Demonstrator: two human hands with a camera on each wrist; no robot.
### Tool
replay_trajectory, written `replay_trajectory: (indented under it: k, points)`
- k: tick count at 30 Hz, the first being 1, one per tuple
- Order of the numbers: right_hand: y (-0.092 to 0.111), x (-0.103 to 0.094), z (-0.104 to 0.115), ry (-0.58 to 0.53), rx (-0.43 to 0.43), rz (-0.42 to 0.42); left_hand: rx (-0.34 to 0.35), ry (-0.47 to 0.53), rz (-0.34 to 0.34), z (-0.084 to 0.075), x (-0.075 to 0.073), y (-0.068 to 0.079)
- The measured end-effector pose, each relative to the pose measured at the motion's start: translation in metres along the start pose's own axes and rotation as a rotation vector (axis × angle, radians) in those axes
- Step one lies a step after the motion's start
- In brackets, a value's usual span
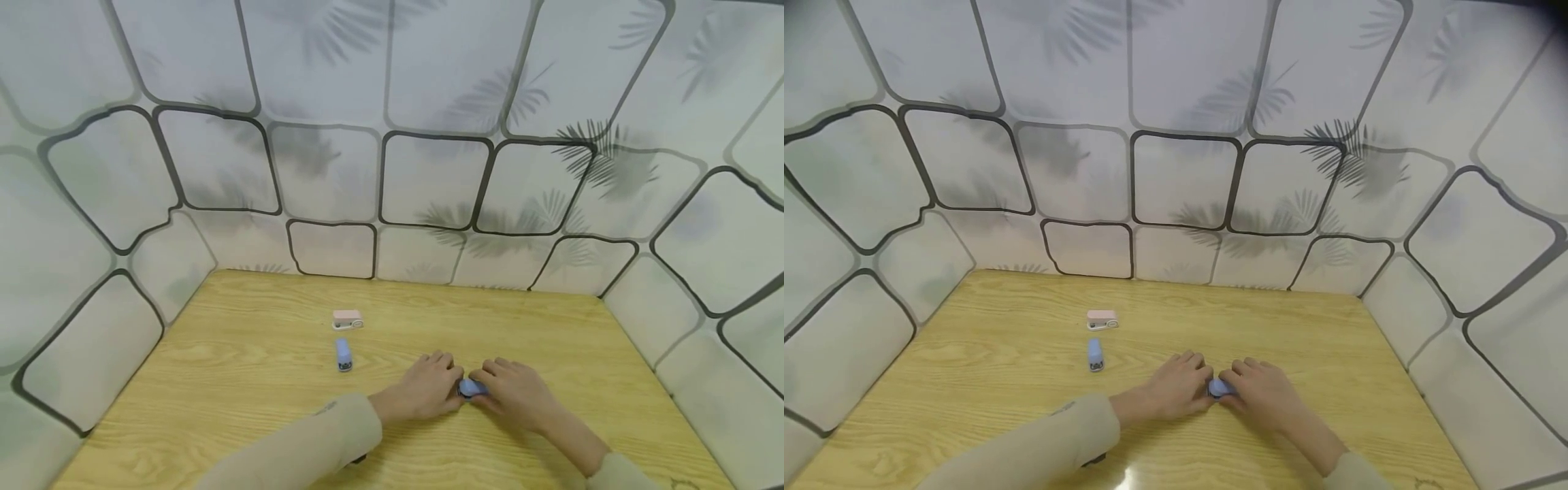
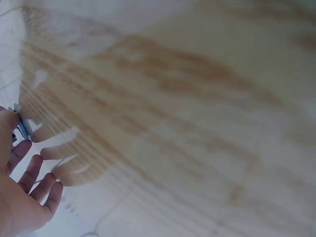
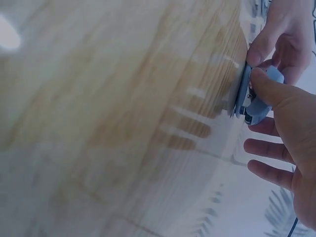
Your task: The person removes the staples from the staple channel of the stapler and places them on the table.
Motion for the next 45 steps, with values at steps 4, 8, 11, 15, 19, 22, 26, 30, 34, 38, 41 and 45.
replay_trajectory:
  k: [4, 8, 11, 15, 19, 22, 26, 30, 34, 38, 41, 45]
  points:
    - [-0.0011, -0.0016, 0.0013, 0.003, -0.017, -0.018, -0.003, -0.009, -0.013, -0.0007, 0.0004, -0.0013]
    - [-0.0025, -0.004, 0.0018, -0.008, -0.01, 0.003, -0.013, -0.009, -0.016, -0.0003, 0.0013, -0.0014]
    - [-0.0032, -0.0045, 0.002, -0.01, -0.003, 0.018, -0.021, 0.002, -0.006, 0.0, 0.002, -0.0008]
    - [-0.0029, -0.0032, 0.0022, -0.013, 0.0, 0.014, -0.029, 0.016, -0.001, 0.0005, 0.0019, 0.0004]
    - [-0.0011, -0.0005, 0.003, -0.014, -0.005, -0.016, -0.038, 0.025, -0.001, 0.0002, 0.002, 0.0025]
    - [0.0003, 0.0009, 0.0037, -0.02, -0.007, -0.027, -0.044, 0.031, -0.005, -0.0004, 0.0018, 0.0034]
    - [0.0012, 0.0018, 0.0035, -0.029, -0.002, -0.031, -0.048, 0.029, -0.008, -0.0008, 0.0015, 0.0025]
    - [-0.0002, -0.0001, 0.0023, -0.027, -0.001, -0.051, -0.046, 0.009, -0.007, -0.0004, 0.0021, 0.0002]
    - [-0.001, -0.0027, 0.0023, -0.026, -0.009, -0.061, -0.044, 0.007, -0.002, -0.0004, 0.0028, -0.0011]
    - [-0.0016, -0.0039, 0.0019, -0.032, -0.009, -0.06, -0.05, 0.014, 0.005, 0.0, 0.0029, -0.0024]
    - [-0.0014, -0.0038, 0.0009, -0.042, 0.003, -0.054, -0.055, 0.014, 0.006, 0.0001, 0.0009, -0.0024]
    - [0.0009, -0.0032, -0.0018, -0.081, 0.053, -0.059, -0.057, 0.012, 0.021, -0.0005, 0.0003, -0.0008]
Point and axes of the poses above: each hand's wrist, its own y-axis away from the middle knuckle, its own x-axis out of the palm, z = x × y, the point moved 5 cm from there along -y, towards the middle knuckle, and after that the axes turned 10 degrees about -z, right-handed, at the moved point
